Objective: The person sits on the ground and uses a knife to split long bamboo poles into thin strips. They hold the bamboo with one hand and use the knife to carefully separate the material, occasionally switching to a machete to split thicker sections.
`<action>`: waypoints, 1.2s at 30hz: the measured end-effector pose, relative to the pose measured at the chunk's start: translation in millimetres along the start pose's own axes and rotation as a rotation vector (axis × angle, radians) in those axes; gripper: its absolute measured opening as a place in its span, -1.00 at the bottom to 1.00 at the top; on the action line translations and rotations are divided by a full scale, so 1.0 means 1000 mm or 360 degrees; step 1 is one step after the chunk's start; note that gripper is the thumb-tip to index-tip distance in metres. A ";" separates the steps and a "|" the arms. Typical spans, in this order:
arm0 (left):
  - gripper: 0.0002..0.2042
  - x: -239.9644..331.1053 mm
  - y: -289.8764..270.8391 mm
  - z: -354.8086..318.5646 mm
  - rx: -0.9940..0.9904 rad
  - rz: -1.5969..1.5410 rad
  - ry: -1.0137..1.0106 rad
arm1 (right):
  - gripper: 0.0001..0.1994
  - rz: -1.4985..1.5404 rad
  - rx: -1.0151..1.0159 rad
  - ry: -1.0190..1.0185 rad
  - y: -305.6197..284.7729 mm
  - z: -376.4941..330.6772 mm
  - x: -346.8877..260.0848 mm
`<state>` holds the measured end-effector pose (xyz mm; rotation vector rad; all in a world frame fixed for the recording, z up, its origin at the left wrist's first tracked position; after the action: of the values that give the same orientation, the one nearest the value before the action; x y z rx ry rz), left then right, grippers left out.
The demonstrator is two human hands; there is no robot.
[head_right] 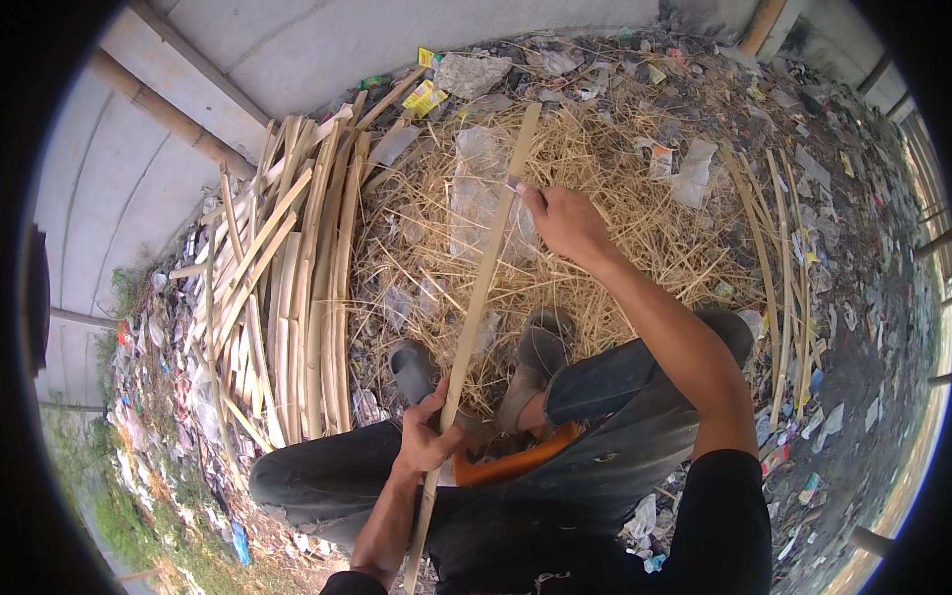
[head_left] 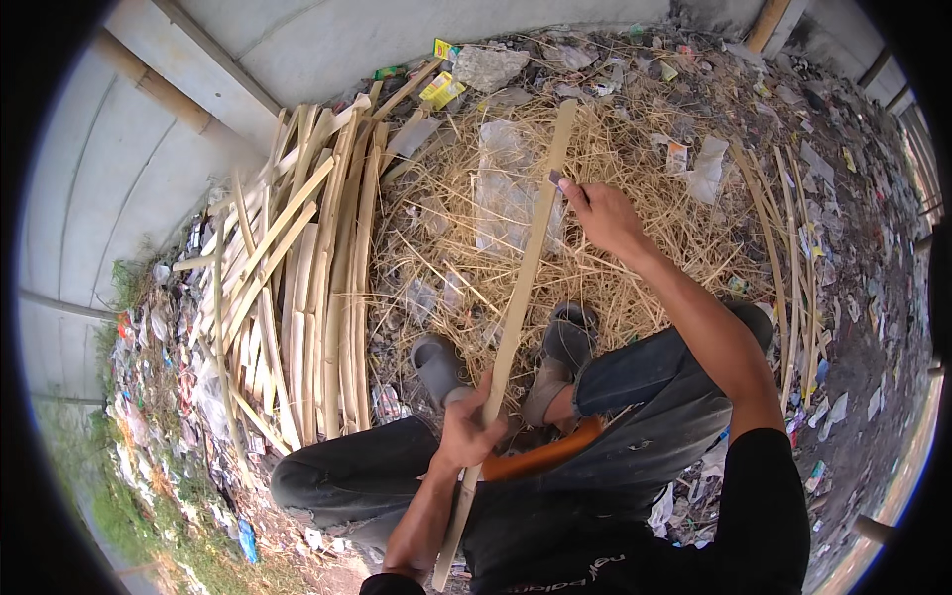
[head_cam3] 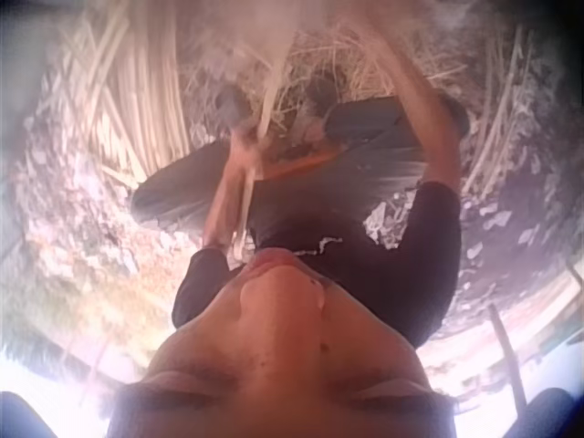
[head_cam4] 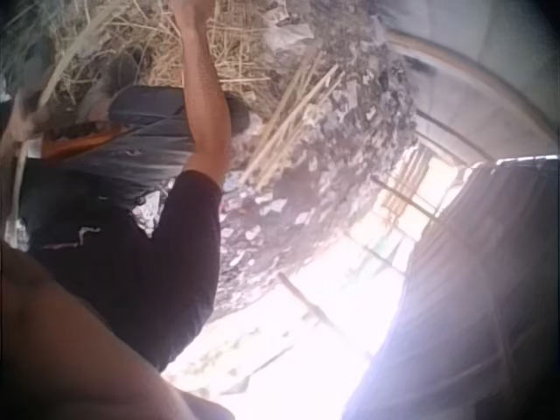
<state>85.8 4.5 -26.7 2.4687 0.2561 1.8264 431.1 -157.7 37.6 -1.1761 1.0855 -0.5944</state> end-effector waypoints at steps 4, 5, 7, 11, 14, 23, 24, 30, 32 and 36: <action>-0.29 0.020 0.007 -0.006 0.0031 0.0206 0.0153 | -0.29 0.0065 -0.0255 -0.0019 0.007 -0.025 -0.017; -0.30 0.023 0.003 -0.002 0.0064 0.0190 0.0150 | -0.33 0.0084 -0.0292 -0.0182 0.020 -0.047 -0.041; -0.27 0.017 -0.006 0.004 0.0149 0.0029 0.0119 | -0.37 0.0114 -0.0322 -0.0570 0.043 -0.112 -0.096; -0.27 0.012 -0.024 0.000 0.0206 -0.0124 0.0090 | -0.38 0.0148 -0.0506 -0.0695 0.044 -0.138 -0.135; -0.31 0.017 -0.013 0.000 0.0188 -0.0035 0.0180 | -0.38 0.0255 -0.0236 -0.0294 0.029 -0.076 -0.084; -0.30 0.010 -0.018 0.012 0.0124 -0.0289 0.0305 | -0.39 0.0320 -0.0723 -0.0749 0.056 -0.166 -0.145; -0.29 0.008 -0.018 0.011 0.0151 -0.0300 0.0253 | -0.40 0.0359 -0.0756 -0.0752 0.059 -0.169 -0.145; -0.32 -0.003 -0.004 0.015 0.0101 -0.0410 0.0129 | -0.50 0.0806 -0.0551 -0.0169 0.057 -0.082 -0.084; -0.29 0.006 0.010 0.017 0.0021 -0.0340 0.0190 | -0.53 0.0894 -0.0511 -0.0108 0.061 -0.083 -0.078; -0.25 0.015 0.025 0.012 -0.0117 -0.0245 0.0087 | -0.63 0.1020 -0.0265 0.0156 0.058 -0.060 -0.041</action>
<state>104.0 -17.3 -12.2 2.2844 0.3644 1.8078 351.4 -130.2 -2.1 -0.8687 1.5273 -0.0616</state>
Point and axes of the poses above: each hand's wrist, its own z-axis towards the middle knuckle, its own y-axis out of the palm, x = y × z, the point moved 9 cm from there along z, towards the middle knuckle, and after that the axes turned 13 degrees about -z, right-handed, at the moved point
